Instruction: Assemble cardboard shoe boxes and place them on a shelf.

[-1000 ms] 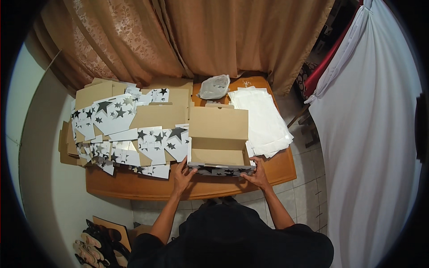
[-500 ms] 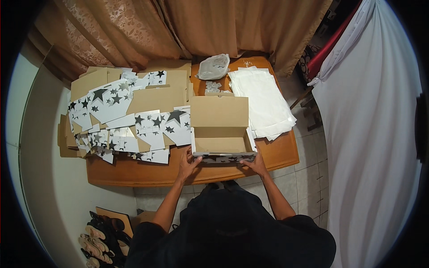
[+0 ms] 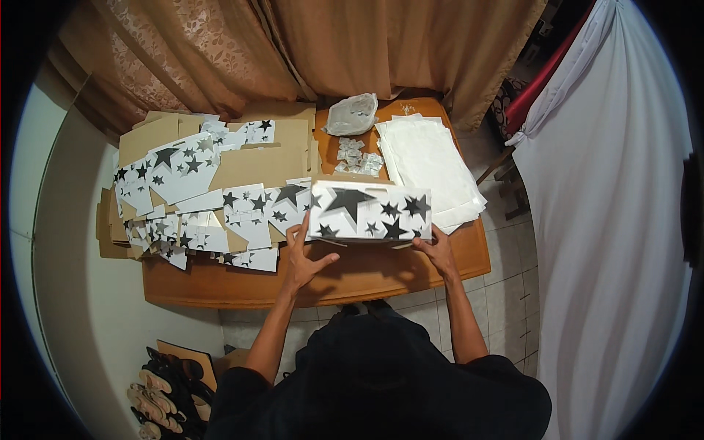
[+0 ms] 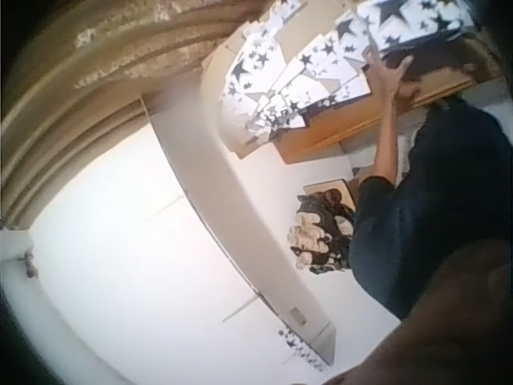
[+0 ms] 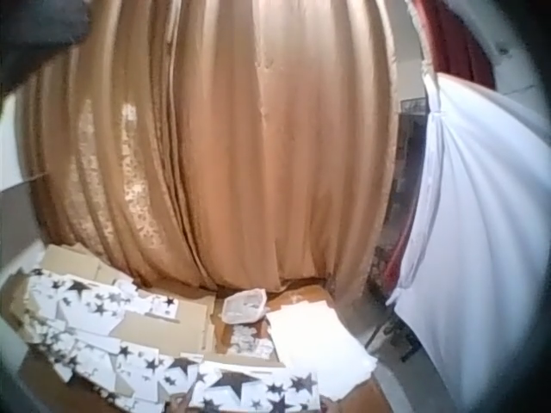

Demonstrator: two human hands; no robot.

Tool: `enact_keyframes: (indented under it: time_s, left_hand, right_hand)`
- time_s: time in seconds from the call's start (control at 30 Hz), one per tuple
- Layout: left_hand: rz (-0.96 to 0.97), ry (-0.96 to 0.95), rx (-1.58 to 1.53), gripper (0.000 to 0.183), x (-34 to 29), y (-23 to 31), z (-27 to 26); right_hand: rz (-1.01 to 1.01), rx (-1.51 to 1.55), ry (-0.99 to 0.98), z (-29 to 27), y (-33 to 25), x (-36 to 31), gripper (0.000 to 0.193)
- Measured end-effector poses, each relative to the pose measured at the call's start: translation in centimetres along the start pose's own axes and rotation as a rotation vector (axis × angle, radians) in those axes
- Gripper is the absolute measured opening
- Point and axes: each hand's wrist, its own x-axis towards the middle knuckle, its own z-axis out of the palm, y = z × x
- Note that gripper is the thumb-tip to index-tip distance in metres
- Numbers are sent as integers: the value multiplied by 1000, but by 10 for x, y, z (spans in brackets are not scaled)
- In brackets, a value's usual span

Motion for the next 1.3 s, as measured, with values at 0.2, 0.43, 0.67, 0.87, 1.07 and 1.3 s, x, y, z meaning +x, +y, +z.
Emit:
enact_keyframes:
  time_s: [0.2,0.43,0.67,0.87,1.07,1.3]
  left_hand:
    - [-98,211,1,92,21,11,2]
    - [-275,223,246,85,32,46,-2]
    - [-311,154,299,86,33,39,-1]
    - [-366,-36,241,86,24,42,2]
    - [-390,-151,350,91,2,-13,34]
    - [-377,-127,426,89,-24,-37,70]
  right_hand:
    - [-264,-233,108,17,-53,0,68]
    - [-426,-532,430,40,-56,6,84]
    - [-245,-883,158,36,-81,-3,95]
    - [-106,-976,38,27,-70,-3,96]
    - [-119,-1030,-5,32,-23,4,92]
    - [-11,-1113,-29,38,13,7,91]
